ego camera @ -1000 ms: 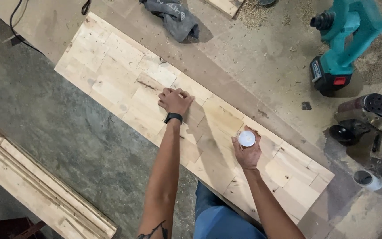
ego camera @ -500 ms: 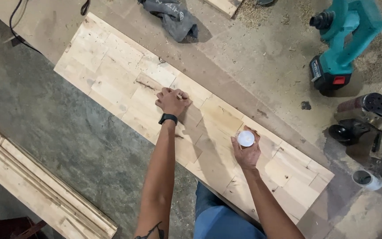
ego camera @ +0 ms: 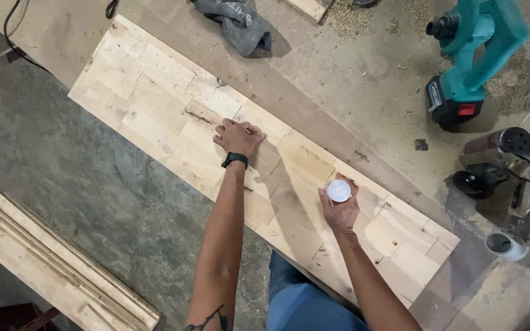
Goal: The person aligns small wooden pieces on a larger wooden board. They then use a white bottle to apply glue into the gaps between the pieces and spread it with their fingers.
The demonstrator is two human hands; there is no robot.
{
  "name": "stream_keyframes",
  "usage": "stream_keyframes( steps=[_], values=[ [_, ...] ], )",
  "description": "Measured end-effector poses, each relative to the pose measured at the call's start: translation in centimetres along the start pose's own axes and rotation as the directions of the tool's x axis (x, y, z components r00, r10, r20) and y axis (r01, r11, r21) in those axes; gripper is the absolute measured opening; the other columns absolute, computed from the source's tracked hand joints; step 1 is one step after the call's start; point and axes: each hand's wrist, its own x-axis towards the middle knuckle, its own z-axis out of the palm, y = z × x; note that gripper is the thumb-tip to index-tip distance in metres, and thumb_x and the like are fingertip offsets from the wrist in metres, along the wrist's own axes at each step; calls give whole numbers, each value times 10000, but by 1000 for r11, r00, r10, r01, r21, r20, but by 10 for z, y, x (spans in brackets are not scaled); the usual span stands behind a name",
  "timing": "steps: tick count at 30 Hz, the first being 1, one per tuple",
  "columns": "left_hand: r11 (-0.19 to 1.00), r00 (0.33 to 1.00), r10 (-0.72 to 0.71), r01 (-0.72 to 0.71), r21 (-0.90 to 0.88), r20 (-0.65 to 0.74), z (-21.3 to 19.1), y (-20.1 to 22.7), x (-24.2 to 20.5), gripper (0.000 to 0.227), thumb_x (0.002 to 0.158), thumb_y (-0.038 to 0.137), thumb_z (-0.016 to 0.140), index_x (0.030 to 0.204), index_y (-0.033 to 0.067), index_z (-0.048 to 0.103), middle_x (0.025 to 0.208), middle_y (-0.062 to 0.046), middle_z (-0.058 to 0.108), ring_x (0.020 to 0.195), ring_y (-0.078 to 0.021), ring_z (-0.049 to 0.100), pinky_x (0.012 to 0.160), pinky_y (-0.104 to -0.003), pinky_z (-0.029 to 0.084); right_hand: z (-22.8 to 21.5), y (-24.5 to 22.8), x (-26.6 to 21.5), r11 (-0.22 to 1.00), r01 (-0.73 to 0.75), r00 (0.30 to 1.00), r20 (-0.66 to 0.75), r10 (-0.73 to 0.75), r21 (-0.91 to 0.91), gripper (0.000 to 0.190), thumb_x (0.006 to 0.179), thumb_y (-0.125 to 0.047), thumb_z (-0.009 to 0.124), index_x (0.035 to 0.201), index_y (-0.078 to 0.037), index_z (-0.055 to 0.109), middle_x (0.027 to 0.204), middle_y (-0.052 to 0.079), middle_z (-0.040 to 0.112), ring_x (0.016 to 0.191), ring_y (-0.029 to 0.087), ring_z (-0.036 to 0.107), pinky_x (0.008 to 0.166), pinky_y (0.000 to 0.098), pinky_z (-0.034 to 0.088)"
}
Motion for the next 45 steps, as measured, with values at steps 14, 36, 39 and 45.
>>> stream_keyframes(
  steps=[14, 36, 39, 45],
  values=[
    [985, 967, 40, -80, -152, -252, 32, -63, 14, 116, 981, 368, 667, 980, 259, 707, 1094, -15, 559, 1140, -263, 545, 1021, -510, 414, -2, -3, -3, 999, -35, 999, 22, 35, -17, 627, 778, -407, 879, 1254, -123, 587, 1183, 56, 733, 1115, 303, 701, 1007, 435, 545],
    [439, 705, -695, 260, -860, -141, 63, -181, -65, 853, 1023, 572, 650, 1633, 153, 225, 1565, -177, 447, 1413, -367, 477, 1190, -542, 427, 2, -92, 45, 685, -638, 722, 582, 375, 351, 678, 845, -204, 806, 1380, -8, 440, 990, 185, 611, 693, 226, 685, 582, 313, 612],
    [480, 704, -682, 225, -848, -199, 72, -187, -63, 721, 1027, 573, 650, 1560, 205, 334, 1487, -131, 521, 1357, -362, 522, 1153, -558, 447, 3, -87, 50, 717, -610, 735, 579, 352, 338, 654, 803, -165, 843, 1303, -7, 451, 882, 169, 621, 636, 212, 678, 556, 302, 578],
    [442, 730, -661, 193, -876, -172, 33, -159, -79, 751, 1026, 517, 641, 1568, 110, 317, 1514, -220, 490, 1386, -414, 489, 1197, -577, 404, 9, -102, 56, 741, -544, 821, 431, 374, 392, 409, 855, -207, 803, 1152, -18, 594, 676, 133, 613, 496, 175, 617, 460, 290, 504]
  ],
)
